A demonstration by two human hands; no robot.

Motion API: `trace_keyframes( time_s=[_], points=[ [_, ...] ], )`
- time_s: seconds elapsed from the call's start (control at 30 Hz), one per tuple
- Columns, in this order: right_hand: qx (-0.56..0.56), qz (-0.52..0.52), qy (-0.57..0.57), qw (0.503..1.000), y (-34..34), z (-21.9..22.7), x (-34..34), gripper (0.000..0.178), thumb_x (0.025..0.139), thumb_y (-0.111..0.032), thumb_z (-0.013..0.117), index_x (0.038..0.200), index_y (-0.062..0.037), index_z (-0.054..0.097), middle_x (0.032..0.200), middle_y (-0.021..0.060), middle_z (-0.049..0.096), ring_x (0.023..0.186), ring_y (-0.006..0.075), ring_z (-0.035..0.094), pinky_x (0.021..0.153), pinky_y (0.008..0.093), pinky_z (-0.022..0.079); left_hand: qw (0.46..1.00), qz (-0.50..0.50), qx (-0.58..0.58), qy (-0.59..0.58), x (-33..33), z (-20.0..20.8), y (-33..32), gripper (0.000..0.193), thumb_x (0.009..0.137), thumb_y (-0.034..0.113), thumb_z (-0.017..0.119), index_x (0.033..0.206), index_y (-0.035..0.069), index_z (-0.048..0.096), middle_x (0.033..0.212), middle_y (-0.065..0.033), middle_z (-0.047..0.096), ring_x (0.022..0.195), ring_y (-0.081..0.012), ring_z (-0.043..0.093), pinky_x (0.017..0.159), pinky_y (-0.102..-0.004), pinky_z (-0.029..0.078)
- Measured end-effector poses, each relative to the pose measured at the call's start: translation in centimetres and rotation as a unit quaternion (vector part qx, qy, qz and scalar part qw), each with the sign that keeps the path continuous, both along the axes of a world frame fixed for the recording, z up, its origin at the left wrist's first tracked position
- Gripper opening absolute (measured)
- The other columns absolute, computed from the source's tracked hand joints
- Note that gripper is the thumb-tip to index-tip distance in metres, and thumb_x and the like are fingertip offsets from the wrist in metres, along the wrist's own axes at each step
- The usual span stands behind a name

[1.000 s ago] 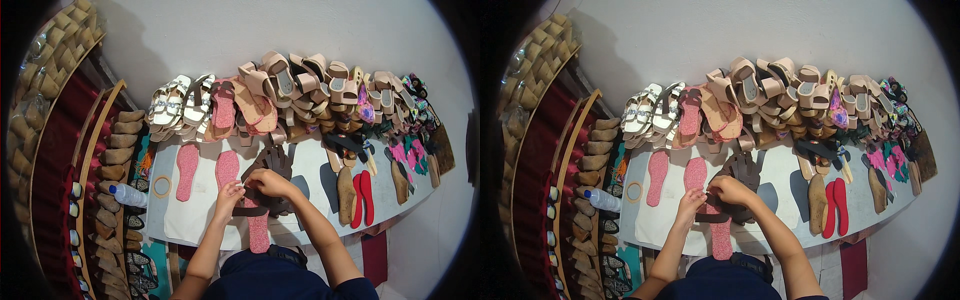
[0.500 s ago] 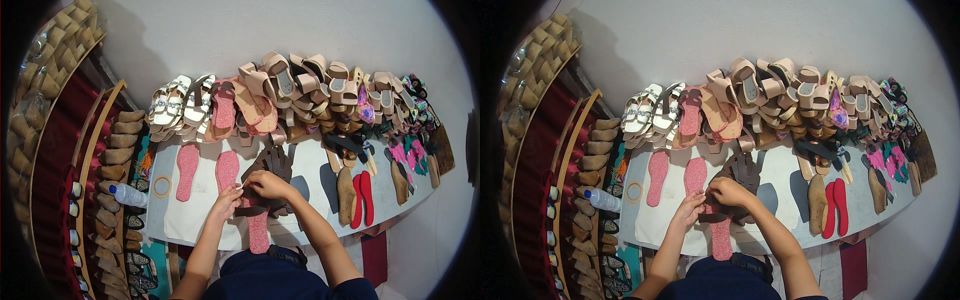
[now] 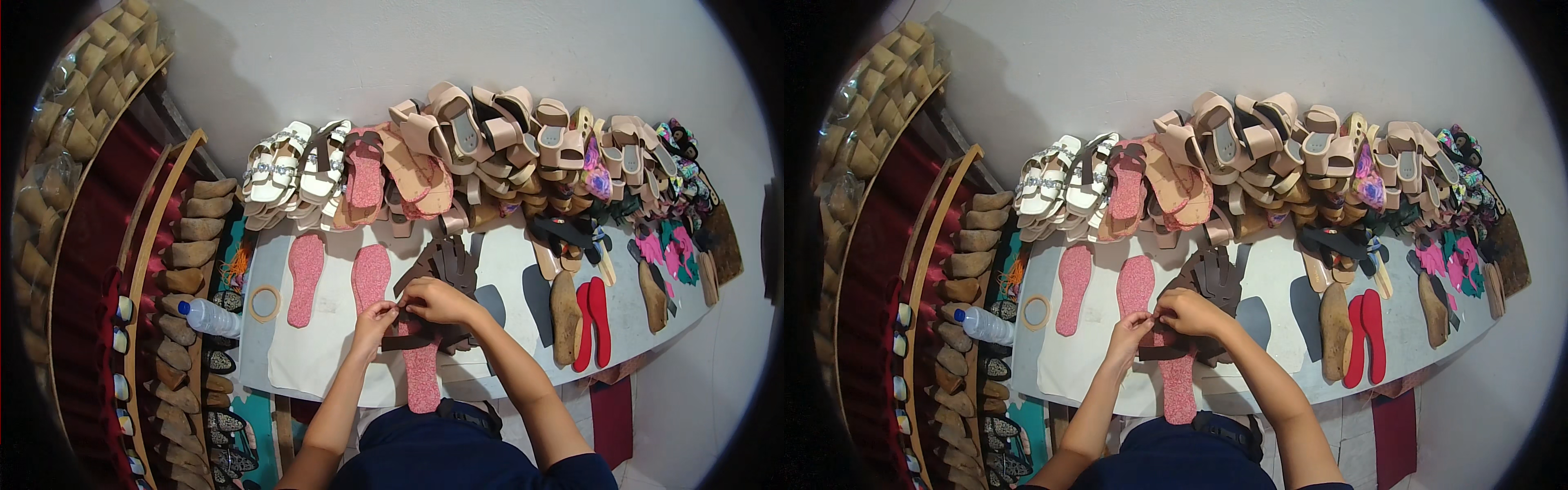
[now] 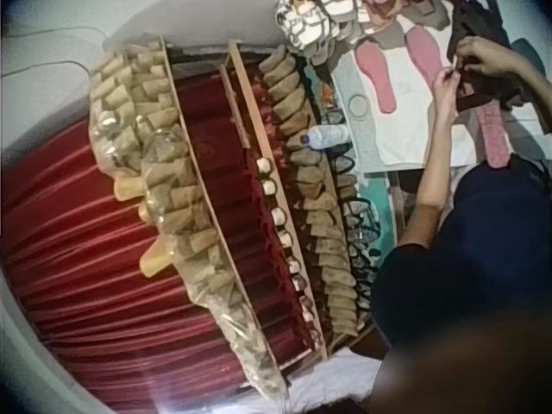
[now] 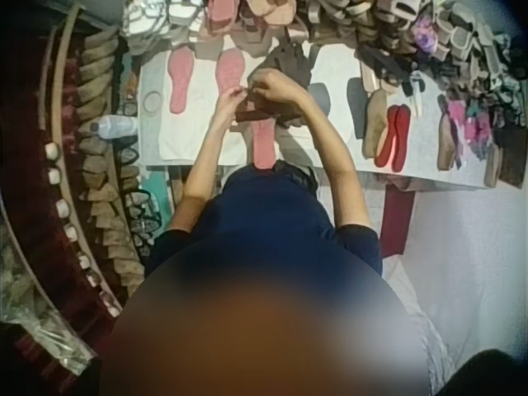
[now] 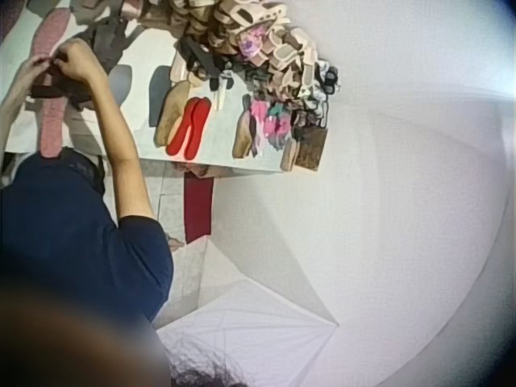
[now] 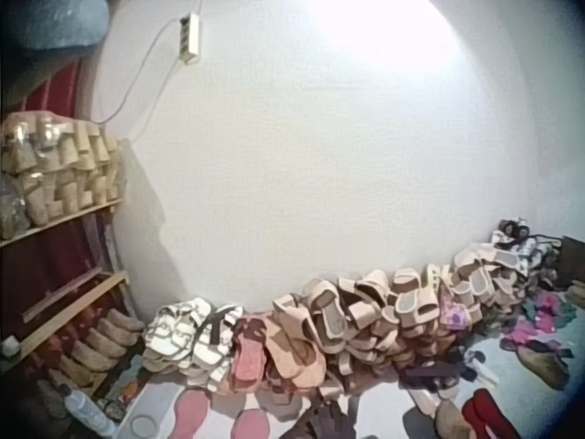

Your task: Assembling the straps of a sandal onto the pink insole components.

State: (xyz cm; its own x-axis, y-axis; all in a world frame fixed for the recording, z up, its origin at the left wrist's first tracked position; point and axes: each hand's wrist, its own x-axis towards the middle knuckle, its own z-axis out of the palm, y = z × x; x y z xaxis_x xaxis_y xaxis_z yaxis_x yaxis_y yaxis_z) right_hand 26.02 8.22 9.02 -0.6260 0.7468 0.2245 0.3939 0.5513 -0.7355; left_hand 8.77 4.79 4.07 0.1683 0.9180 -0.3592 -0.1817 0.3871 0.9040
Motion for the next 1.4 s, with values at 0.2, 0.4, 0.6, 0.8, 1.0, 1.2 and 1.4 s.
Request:
trace_keyframes(
  time_s=[0.2,0.4,0.6,0.8,1.0,1.2,1.4],
  points=[
    [-0.021,-0.004,0.008,1.000,0.2,0.4,-0.1,0.013,0.066,-0.007,0.057,0.077,-0.0015,0.057,0.081,0.0120,0.055,0.083,0.0284,0.051,0.076,0.0356,0.040,0.998,-0.015,0.035,0.052,-0.2,1.2,-0.6,0.018,0.078,0.009,0.055,0.093,-0.002,0.058,0.075,-0.0003,0.057,0.066,-0.0048,0.051,0.058,-0.0166,0.041],
    [-0.017,0.001,0.008,1.000,0.2,0.3,0.1,0.013,0.066,-0.007,0.057,0.078,-0.0021,0.057,0.081,0.0116,0.056,0.083,0.0282,0.052,0.076,0.0355,0.040,0.999,-0.032,0.022,-0.029,0.2,2.1,-1.0,0.020,0.077,0.006,0.056,0.094,-0.004,0.055,0.075,-0.0003,0.055,0.062,-0.0039,0.048,0.053,-0.0160,0.037],
    [0.010,0.005,-0.014,1.000,0.0,0.7,-0.3,0.012,0.068,-0.006,0.059,0.079,-0.0033,0.055,0.080,0.0096,0.055,0.081,0.0264,0.052,0.075,0.0336,0.040,0.996,-0.049,0.078,0.018,0.1,0.3,-0.8,0.020,0.077,0.002,0.054,0.095,-0.005,0.053,0.082,-0.0063,0.058,0.070,-0.0083,0.055,0.061,-0.0178,0.044],
    [-0.029,-0.018,-0.003,0.999,-0.1,0.9,-0.1,0.030,0.072,-0.009,0.055,0.102,-0.0060,0.053,0.094,0.0119,0.055,0.089,0.0267,0.051,0.080,0.0342,0.038,0.998,-0.035,0.055,-0.004,0.4,1.1,-1.0,0.019,0.077,0.002,0.053,0.095,-0.005,0.054,0.082,-0.0064,0.058,0.070,-0.0084,0.055,0.062,-0.0186,0.045],
    [-0.055,-0.162,0.070,0.983,-1.0,1.9,1.2,0.038,0.078,-0.017,0.047,0.114,-0.0053,0.044,0.112,0.0191,0.047,0.104,0.0293,0.045,0.088,0.0350,0.034,0.999,-0.017,0.034,-0.009,-0.3,1.2,-1.2,0.020,0.078,0.003,0.053,0.096,-0.005,0.053,0.081,-0.0075,0.058,0.070,-0.0096,0.056,0.063,-0.0198,0.046],
    [-0.180,-0.143,0.052,0.972,-2.1,0.8,2.8,0.035,0.075,-0.010,0.053,0.109,-0.0015,0.047,0.092,0.0119,0.058,0.085,0.0202,0.056,0.076,0.0290,0.042,0.998,-0.056,0.022,-0.035,-0.7,1.8,-0.9,0.024,0.078,0.007,0.055,0.099,-0.004,0.052,0.085,-0.0060,0.058,0.072,-0.0079,0.054,0.064,-0.0184,0.043],
    [-0.159,-0.134,0.091,0.974,-2.1,0.9,2.9,0.033,0.075,-0.008,0.052,0.107,0.0004,0.047,0.089,0.0175,0.058,0.083,0.0248,0.057,0.074,0.0304,0.043,0.996,-0.073,0.011,-0.055,-1.0,2.5,-0.9,0.029,0.077,0.006,0.055,0.102,-0.006,0.049,0.090,-0.0081,0.056,0.078,-0.0100,0.055,0.067,-0.0209,0.046]
  ],
)
